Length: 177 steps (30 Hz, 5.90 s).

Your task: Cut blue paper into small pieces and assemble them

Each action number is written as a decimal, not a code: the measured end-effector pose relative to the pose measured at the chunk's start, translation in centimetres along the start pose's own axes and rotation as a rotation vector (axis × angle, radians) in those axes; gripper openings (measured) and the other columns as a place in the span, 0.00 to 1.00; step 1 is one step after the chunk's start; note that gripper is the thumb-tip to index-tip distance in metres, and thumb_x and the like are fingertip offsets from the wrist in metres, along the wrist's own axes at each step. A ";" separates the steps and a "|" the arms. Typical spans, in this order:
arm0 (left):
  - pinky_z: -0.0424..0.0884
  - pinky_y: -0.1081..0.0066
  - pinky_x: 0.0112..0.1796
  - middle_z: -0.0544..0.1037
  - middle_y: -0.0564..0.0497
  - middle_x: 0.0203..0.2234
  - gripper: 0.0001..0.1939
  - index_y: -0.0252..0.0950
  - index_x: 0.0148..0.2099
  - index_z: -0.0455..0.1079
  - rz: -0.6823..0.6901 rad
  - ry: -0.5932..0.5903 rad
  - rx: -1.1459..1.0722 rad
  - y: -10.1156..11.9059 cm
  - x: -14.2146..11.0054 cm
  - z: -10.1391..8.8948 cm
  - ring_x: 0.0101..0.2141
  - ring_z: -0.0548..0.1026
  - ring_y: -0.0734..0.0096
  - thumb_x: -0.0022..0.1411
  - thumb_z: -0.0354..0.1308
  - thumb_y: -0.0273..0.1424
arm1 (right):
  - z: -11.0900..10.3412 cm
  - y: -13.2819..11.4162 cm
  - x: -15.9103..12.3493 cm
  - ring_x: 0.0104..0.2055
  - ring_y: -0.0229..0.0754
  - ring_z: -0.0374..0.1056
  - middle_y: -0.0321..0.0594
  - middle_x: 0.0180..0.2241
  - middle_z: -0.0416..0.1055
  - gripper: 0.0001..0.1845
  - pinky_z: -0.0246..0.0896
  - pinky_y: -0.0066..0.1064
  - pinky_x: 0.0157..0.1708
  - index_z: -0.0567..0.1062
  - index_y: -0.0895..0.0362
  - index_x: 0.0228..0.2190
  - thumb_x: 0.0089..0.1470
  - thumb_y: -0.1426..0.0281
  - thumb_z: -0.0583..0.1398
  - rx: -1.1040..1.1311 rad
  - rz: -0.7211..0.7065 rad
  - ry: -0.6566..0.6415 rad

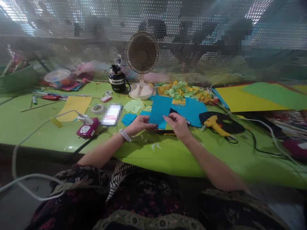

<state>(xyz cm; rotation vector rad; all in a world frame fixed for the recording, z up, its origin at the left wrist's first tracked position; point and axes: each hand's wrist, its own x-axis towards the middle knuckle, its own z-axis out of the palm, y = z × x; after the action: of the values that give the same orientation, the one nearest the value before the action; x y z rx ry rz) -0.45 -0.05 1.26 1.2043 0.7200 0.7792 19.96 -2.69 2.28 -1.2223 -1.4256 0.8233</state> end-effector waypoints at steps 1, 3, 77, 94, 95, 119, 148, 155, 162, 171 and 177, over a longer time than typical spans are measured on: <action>0.77 0.63 0.42 0.83 0.45 0.34 0.22 0.30 0.39 0.78 0.015 0.005 -0.004 0.0 0.0 0.0 0.32 0.80 0.69 0.43 0.77 0.35 | 0.0 0.0 0.0 0.25 0.36 0.53 0.32 0.22 0.59 0.24 0.52 0.31 0.26 0.67 0.54 0.22 0.45 0.48 0.67 0.003 0.010 -0.028; 0.77 0.63 0.42 0.83 0.46 0.32 0.21 0.31 0.38 0.77 0.047 0.026 0.005 -0.1 0.1 -0.1 0.32 0.80 0.70 0.43 0.76 0.36 | 0.0 0.1 0.0 0.26 0.37 0.58 0.33 0.23 0.64 0.25 0.56 0.31 0.27 0.69 0.54 0.23 0.44 0.47 0.68 -0.003 0.054 -0.120; 0.77 0.72 0.35 0.83 0.47 0.36 0.24 0.33 0.42 0.78 0.024 0.093 -0.098 0.8 0.9 -2.6 0.30 0.79 0.72 0.43 0.77 0.37 | -1.9 -0.5 0.4 0.37 0.45 0.73 0.45 0.36 0.78 0.20 0.66 0.36 0.37 0.76 0.58 0.35 0.53 0.53 0.64 -0.405 0.049 -0.663; 0.73 0.78 0.29 0.81 0.53 0.29 0.24 0.33 0.37 0.76 0.251 0.367 -0.276 1.2 2.1 -4.8 0.25 0.76 0.79 0.39 0.78 0.38 | -4.5 -0.2 1.9 0.45 0.56 0.71 0.50 0.45 0.75 0.16 0.66 0.42 0.41 0.78 0.56 0.44 0.53 0.67 0.60 -0.905 -0.164 -0.325; 0.72 0.78 0.29 0.81 0.53 0.30 0.23 0.33 0.38 0.76 0.250 0.372 -0.257 1.3 2.1 -4.9 0.25 0.76 0.79 0.41 0.78 0.38 | -4.7 -0.1 2.0 0.47 0.57 0.71 0.49 0.47 0.75 0.18 0.66 0.44 0.44 0.78 0.55 0.47 0.54 0.65 0.60 -0.843 -0.194 -0.270; 0.73 0.75 0.30 0.83 0.47 0.35 0.24 0.33 0.40 0.77 0.251 0.298 -0.158 1.1 1.8 -4.7 0.29 0.78 0.74 0.43 0.76 0.39 | -4.8 -0.6 1.5 0.38 0.51 0.71 0.50 0.42 0.76 0.28 0.68 0.43 0.36 0.74 0.54 0.58 0.60 0.57 0.56 -0.669 -0.323 -0.309; 0.70 0.77 0.26 0.83 0.49 0.33 0.23 0.33 0.40 0.77 0.253 0.315 -0.135 1.0 1.7 -4.7 0.25 0.75 0.79 0.44 0.76 0.40 | -5.0 -0.4 1.7 0.33 0.50 0.70 0.49 0.40 0.76 0.28 0.65 0.41 0.34 0.77 0.54 0.55 0.58 0.57 0.57 -0.676 -0.307 -0.318; 0.75 0.74 0.31 0.83 0.48 0.34 0.24 0.33 0.40 0.77 0.229 0.290 -0.139 0.8 1.8 -4.5 0.29 0.78 0.74 0.43 0.76 0.39 | -4.8 -0.2 1.7 0.33 0.47 0.69 0.48 0.40 0.76 0.27 0.63 0.38 0.32 0.75 0.52 0.57 0.59 0.58 0.56 -0.688 -0.297 -0.388; 0.76 0.70 0.34 0.83 0.46 0.35 0.21 0.32 0.39 0.78 0.195 0.291 -0.114 0.3 1.8 -3.9 0.30 0.79 0.71 0.44 0.76 0.37 | -4.4 0.0 1.6 0.38 0.49 0.72 0.48 0.42 0.77 0.25 0.65 0.38 0.36 0.76 0.52 0.57 0.60 0.60 0.56 -0.747 -0.315 -0.441; 0.78 0.66 0.38 0.83 0.45 0.35 0.22 0.32 0.38 0.78 0.177 0.280 -0.136 0.5 1.8 -3.8 0.33 0.80 0.68 0.42 0.77 0.37 | -4.8 -1.0 1.6 0.39 0.50 0.73 0.49 0.44 0.77 0.26 0.64 0.38 0.36 0.75 0.52 0.57 0.60 0.61 0.56 -0.816 -0.253 -0.556; 0.78 0.66 0.37 0.83 0.46 0.34 0.22 0.32 0.38 0.78 0.183 0.283 -0.158 0.5 1.7 -3.8 0.31 0.80 0.69 0.41 0.77 0.37 | -4.7 -0.4 1.7 0.40 0.49 0.74 0.48 0.46 0.78 0.25 0.66 0.37 0.37 0.76 0.52 0.56 0.60 0.60 0.57 -0.762 -0.256 -0.569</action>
<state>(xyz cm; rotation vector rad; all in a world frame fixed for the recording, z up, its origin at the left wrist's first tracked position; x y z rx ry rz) -2.69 3.47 0.84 1.0365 0.7693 1.1542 24.50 -1.70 4.20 -1.3559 -2.4515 0.4615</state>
